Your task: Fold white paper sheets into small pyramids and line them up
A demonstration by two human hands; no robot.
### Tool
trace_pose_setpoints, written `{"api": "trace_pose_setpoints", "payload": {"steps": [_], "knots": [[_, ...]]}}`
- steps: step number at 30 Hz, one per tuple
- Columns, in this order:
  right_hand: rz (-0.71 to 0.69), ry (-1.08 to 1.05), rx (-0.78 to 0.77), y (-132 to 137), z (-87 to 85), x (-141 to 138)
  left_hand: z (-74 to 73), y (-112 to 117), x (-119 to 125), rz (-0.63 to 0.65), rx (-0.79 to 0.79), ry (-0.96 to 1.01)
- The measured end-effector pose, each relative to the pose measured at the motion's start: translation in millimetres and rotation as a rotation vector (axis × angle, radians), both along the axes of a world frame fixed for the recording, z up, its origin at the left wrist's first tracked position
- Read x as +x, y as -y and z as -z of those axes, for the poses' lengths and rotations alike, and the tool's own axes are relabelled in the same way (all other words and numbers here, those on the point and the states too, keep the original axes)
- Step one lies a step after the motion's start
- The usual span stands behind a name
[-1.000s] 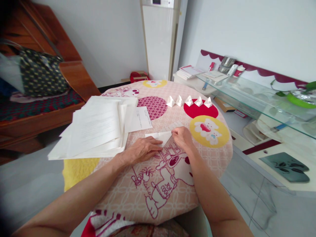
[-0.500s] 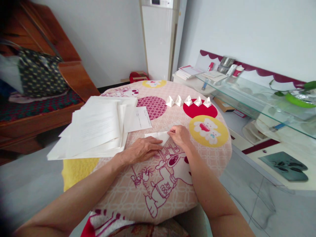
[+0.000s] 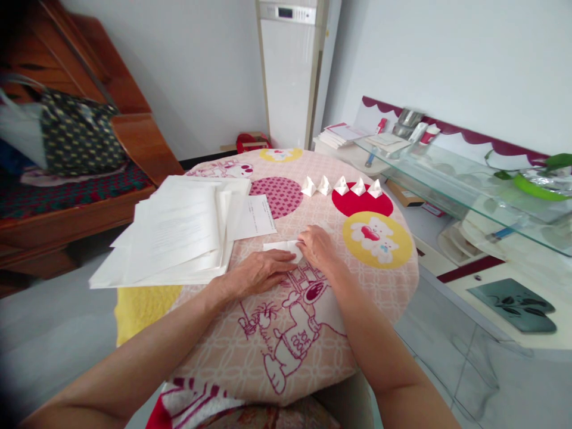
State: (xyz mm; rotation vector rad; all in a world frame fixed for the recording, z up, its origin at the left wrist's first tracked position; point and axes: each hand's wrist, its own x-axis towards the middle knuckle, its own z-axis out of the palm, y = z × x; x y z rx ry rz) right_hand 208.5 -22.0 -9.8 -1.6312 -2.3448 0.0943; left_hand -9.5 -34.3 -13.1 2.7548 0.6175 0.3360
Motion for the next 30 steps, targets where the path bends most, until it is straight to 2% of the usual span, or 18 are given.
{"api": "trace_pose_setpoints", "payload": {"steps": [12, 21, 30], "knots": [[-0.087, -0.171, 0.023, -2.7, 5.3, -7.6, -1.8, -0.4, -0.2, -0.002, -0.009, 0.008], [-0.135, -0.152, 0.031, 8.0, 7.1, -6.5, -6.8, 2.5, 0.4, -0.016, -0.032, -0.022], [-0.161, -0.004, -0.028, 16.3, 6.4, -5.7, -5.7, 1.1, -1.0, -0.007, -0.024, -0.009]]}}
